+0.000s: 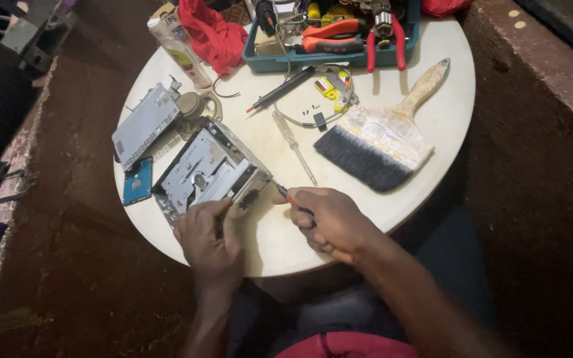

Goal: The person disassembles a silver electronic device on a round table, removes the top cover, and uses a screwdriver to loosen screws on the internal chassis. They briefly brush the interior with a paintbrush, then continue unscrewing components and repositioning the device.

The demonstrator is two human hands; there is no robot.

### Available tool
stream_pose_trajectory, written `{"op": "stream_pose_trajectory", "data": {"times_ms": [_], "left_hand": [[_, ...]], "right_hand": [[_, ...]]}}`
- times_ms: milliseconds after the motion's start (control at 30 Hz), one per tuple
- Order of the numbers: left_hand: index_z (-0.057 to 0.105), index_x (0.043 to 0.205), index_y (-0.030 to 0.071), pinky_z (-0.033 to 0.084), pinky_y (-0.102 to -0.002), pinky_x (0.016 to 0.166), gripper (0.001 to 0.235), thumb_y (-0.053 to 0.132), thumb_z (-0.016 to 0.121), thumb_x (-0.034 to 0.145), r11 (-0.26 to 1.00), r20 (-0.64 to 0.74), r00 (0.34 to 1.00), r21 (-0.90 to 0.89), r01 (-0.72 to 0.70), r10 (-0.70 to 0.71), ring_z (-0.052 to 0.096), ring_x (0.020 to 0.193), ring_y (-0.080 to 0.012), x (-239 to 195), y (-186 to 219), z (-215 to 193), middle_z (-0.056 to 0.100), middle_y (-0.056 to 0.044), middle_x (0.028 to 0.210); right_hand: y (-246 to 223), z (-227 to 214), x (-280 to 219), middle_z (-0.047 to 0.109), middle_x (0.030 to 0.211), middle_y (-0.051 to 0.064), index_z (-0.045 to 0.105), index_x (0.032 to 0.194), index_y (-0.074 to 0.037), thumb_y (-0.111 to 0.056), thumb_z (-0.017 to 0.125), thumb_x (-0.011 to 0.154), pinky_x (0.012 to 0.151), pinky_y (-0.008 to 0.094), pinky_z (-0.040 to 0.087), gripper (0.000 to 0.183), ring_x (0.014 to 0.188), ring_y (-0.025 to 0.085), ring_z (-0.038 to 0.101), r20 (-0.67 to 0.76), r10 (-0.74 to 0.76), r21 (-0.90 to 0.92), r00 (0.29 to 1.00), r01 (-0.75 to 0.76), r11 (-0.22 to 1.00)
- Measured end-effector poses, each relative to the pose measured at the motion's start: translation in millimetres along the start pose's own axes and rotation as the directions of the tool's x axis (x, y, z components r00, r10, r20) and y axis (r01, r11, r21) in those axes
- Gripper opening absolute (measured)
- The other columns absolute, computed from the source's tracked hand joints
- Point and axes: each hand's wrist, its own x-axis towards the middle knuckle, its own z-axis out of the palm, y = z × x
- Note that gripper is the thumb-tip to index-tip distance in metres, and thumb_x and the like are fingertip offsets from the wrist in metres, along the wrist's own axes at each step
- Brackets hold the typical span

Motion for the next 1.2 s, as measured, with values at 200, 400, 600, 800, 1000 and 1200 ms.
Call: {"op": "stream_pose_trajectory", "data": {"times_ms": [200, 400, 600, 800, 1000, 1200], "left_hand": [[0.078, 0.108, 0.022, 0.038, -0.041, 0.099, 0.012, 0.02, 0.078, 0.096, 0.974, 0.132, 0.991, 0.226, -0.038, 0.008, 0.063, 0.098, -0.0211, 2, -7, 9, 0.066, 0.003, 0.097], [0.078, 0.103, 0.018, 0.042, -0.045, 0.093, 0.006, 0.017, 0.077, 0.097, 0.984, 0.213, 0.973, 0.17, 0.053, -0.089, 0.065, 0.091, -0.0233, 23, 7, -8, 0.068, -0.001, 0.092], [0.078, 0.109, 0.022, 0.027, -0.063, 0.118, 0.041, 0.041, 0.093, 0.075, 0.993, 0.505, 0.862, 0.115, -0.02, -0.041, 0.056, 0.123, -0.0389, 86, 6, -32, 0.06, -0.011, 0.124], [0.047, 0.162, 0.015, -0.008, -0.077, 0.125, 0.094, 0.031, 0.089, 0.08, 0.966, 0.766, 0.589, 0.182, 0.184, -0.257, 0.009, 0.162, -0.053, 113, 24, -39, 0.025, -0.027, 0.173], [0.043, 0.165, 0.025, -0.008, -0.075, 0.125, 0.092, 0.043, 0.082, 0.083, 0.967, 0.781, 0.57, 0.204, 0.153, -0.255, 0.009, 0.165, -0.0436, 105, 5, -30, 0.024, -0.019, 0.176], [0.05, 0.161, 0.02, -0.002, -0.078, 0.124, 0.085, 0.037, 0.082, 0.084, 0.987, 0.733, 0.661, 0.135, 0.091, -0.161, 0.016, 0.162, -0.0498, 98, -4, -26, 0.031, -0.024, 0.172]], "right_hand": [[-9, -4, 27, 0.053, 0.072, 0.009, 0.071, 0.116, 0.007, -0.023, 0.047, 0.107, 0.049, 0.032, 0.043, 0.039, 0.059, 0.019, 0.052, -0.054, -0.133, -0.525, 0.99, 0.085, 0.847], [-22, -4, 41, 0.078, 0.094, 0.022, 0.081, 0.112, -0.004, -0.04, 0.048, 0.105, 0.085, 0.049, 0.06, 0.049, 0.094, 0.035, 0.079, -0.085, -0.208, -0.934, 0.974, -0.005, 0.357], [-57, 11, 21, 0.062, 0.061, 0.007, 0.076, 0.085, -0.009, -0.031, 0.052, 0.097, 0.062, 0.039, 0.05, 0.035, 0.058, 0.022, 0.063, -0.116, -0.124, -0.903, 0.985, -0.053, 0.425], [-66, 14, 16, 0.069, 0.082, 0.017, 0.083, 0.097, -0.001, -0.03, 0.056, 0.093, 0.073, 0.041, 0.049, 0.04, 0.082, 0.029, 0.068, -0.149, -0.008, -0.827, 0.989, -0.12, 0.549], [-47, -16, 52, 0.076, 0.085, 0.029, 0.076, 0.113, 0.009, -0.015, 0.05, 0.103, 0.067, 0.047, 0.061, 0.036, 0.081, 0.043, 0.08, 0.188, -0.047, -0.978, 0.981, 0.192, 0.082], [-28, -20, 59, 0.074, 0.073, 0.017, 0.081, 0.1, -0.008, -0.043, 0.049, 0.111, 0.065, 0.04, 0.057, 0.049, 0.071, 0.028, 0.076, 0.096, -0.347, -0.982, 0.933, 0.146, 0.122]]}}
